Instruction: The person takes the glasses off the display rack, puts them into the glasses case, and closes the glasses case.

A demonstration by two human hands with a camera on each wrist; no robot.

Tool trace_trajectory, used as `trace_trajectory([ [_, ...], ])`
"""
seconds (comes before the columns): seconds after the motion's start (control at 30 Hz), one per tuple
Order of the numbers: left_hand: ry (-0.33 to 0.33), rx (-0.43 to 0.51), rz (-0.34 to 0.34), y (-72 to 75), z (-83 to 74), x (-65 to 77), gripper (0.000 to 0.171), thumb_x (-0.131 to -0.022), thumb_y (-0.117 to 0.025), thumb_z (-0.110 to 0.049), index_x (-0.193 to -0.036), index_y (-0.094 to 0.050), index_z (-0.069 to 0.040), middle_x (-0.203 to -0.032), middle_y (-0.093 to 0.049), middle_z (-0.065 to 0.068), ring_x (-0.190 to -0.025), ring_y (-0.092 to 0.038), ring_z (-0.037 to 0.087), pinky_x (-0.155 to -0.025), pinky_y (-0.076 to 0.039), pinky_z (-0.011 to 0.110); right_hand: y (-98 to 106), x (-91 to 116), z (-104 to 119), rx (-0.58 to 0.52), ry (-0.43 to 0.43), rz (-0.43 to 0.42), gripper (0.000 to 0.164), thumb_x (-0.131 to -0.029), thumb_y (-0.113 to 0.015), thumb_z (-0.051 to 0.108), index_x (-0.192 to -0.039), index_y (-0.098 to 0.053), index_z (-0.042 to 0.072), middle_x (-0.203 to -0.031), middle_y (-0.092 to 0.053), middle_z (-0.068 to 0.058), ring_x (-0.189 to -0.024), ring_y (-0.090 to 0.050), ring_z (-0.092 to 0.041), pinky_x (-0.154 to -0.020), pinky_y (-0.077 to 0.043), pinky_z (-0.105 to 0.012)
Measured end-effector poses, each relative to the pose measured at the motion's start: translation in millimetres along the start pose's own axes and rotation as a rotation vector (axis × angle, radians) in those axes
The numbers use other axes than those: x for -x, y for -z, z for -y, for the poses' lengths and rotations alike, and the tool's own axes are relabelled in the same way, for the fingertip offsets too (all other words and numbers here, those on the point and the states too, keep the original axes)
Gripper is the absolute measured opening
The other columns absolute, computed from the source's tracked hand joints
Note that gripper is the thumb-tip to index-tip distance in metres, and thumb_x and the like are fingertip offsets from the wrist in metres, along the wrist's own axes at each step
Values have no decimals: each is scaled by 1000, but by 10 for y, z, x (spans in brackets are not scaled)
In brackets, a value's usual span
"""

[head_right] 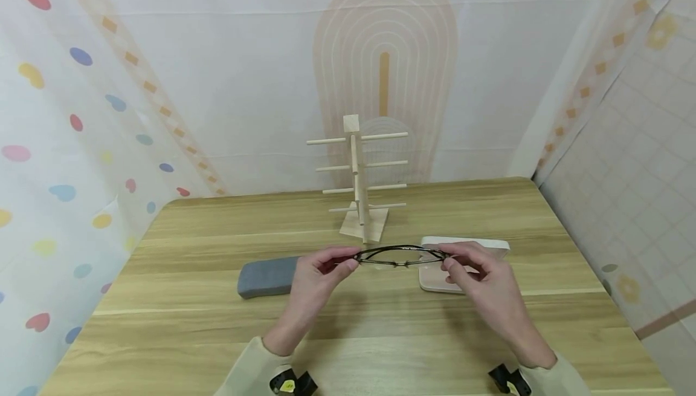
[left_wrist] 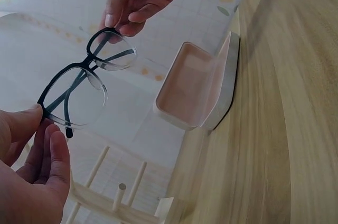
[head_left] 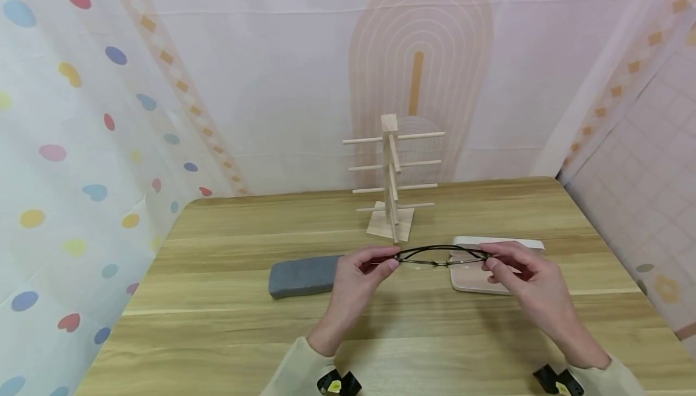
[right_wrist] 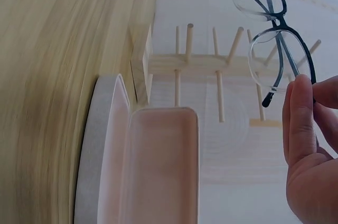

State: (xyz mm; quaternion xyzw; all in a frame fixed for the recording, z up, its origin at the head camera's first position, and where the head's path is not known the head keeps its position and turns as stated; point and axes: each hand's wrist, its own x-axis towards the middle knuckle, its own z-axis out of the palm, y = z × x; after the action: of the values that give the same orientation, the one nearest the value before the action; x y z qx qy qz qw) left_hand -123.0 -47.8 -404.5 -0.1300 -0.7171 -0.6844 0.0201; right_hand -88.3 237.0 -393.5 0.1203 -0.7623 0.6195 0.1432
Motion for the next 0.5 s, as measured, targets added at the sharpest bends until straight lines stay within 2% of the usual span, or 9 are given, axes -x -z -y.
trace_trajectory([
  [0.23,-22,-3,15,-82,55,-27,21,-92,-77,-3,-112,-77,4,-109,-76,13,-90,-70,11,-77,-57,20,67,34,-14,99,-47,-29,24,-97,-68,-3,-120,-72,-5,-107,-73,6,-76,-72,-12,-69,-61,-25],
  [0.5,1,20,40,-190,98,-61,20,-95,-75,-6,-112,-75,5,-111,-75,17,-92,-71,12,-80,-57,21,166,78,-60,185,-74,-55,23,-98,-70,2,-120,-72,-3,-101,-74,9,-86,-72,-6,-76,-57,-15],
])
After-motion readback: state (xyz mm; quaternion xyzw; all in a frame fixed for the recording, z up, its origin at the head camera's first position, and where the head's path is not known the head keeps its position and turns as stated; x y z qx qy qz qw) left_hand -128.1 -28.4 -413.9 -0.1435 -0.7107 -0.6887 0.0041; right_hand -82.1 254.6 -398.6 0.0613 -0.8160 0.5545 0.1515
